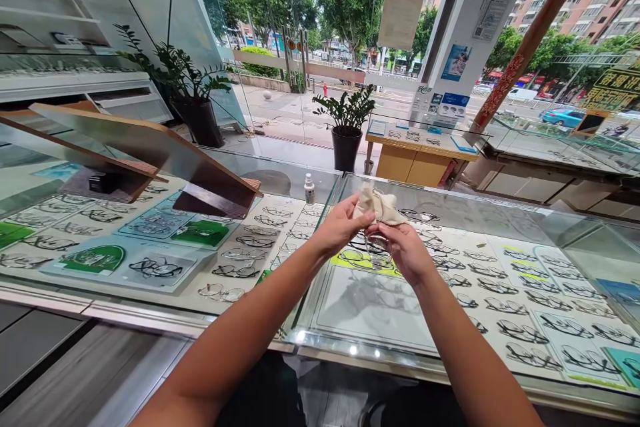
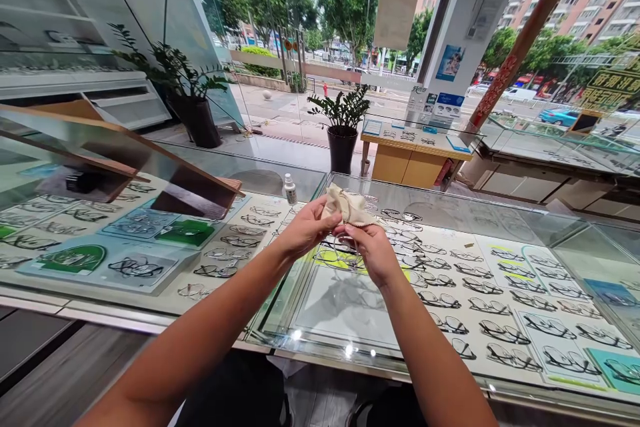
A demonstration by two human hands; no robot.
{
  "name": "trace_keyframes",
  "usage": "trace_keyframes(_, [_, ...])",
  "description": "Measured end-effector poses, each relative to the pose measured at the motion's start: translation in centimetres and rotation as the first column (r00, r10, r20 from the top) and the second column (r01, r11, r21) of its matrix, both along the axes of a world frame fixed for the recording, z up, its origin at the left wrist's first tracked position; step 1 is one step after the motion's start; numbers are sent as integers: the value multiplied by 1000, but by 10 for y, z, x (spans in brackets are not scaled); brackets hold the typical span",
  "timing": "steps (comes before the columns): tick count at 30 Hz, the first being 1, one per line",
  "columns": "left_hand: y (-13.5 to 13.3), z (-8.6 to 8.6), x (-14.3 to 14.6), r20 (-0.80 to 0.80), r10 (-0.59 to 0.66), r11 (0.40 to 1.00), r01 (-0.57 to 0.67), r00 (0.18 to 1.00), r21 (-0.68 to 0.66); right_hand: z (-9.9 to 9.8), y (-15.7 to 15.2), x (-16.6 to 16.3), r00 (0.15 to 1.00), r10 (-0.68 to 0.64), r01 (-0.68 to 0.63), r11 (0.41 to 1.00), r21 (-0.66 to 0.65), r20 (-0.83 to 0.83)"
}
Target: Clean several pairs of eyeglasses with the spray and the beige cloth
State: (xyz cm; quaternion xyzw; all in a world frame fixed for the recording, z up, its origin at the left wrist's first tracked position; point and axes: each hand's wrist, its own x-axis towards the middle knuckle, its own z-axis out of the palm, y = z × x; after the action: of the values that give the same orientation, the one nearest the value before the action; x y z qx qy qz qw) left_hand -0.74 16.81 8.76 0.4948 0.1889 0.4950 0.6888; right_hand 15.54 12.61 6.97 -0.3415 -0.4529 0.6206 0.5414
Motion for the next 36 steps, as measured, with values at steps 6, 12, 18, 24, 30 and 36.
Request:
trace_keyframes(6, [0,-9,12,28,153,988,-152,988,-33,-10,-2,-7,996,3,-6,999,34,90])
trace_keyframes(12, [1,-4,4,33,-6,999,8,999,-40,-4,1,-4,1000,15,-15,1000,24,-1])
trace_keyframes(18, [0,-10,9,-11,42,999,-43,999,-30,-13,1,-8,998,10,-12,1000,27,68])
trace_keyframes(24, [1,-4,6,16,-33,999,33,999,-43,-7,0,-6,1000,-16,15,999,31,22])
trace_keyframes(30, [-3,-5,8,10,18,999,-18,1000,-37,-12,0,-6,998,-14,10,998,65,63])
trace_keyframes(36, [5,-6,2,10,-102,993,102,995,-56,-15,0,-8,996,-54,46,993,109,69])
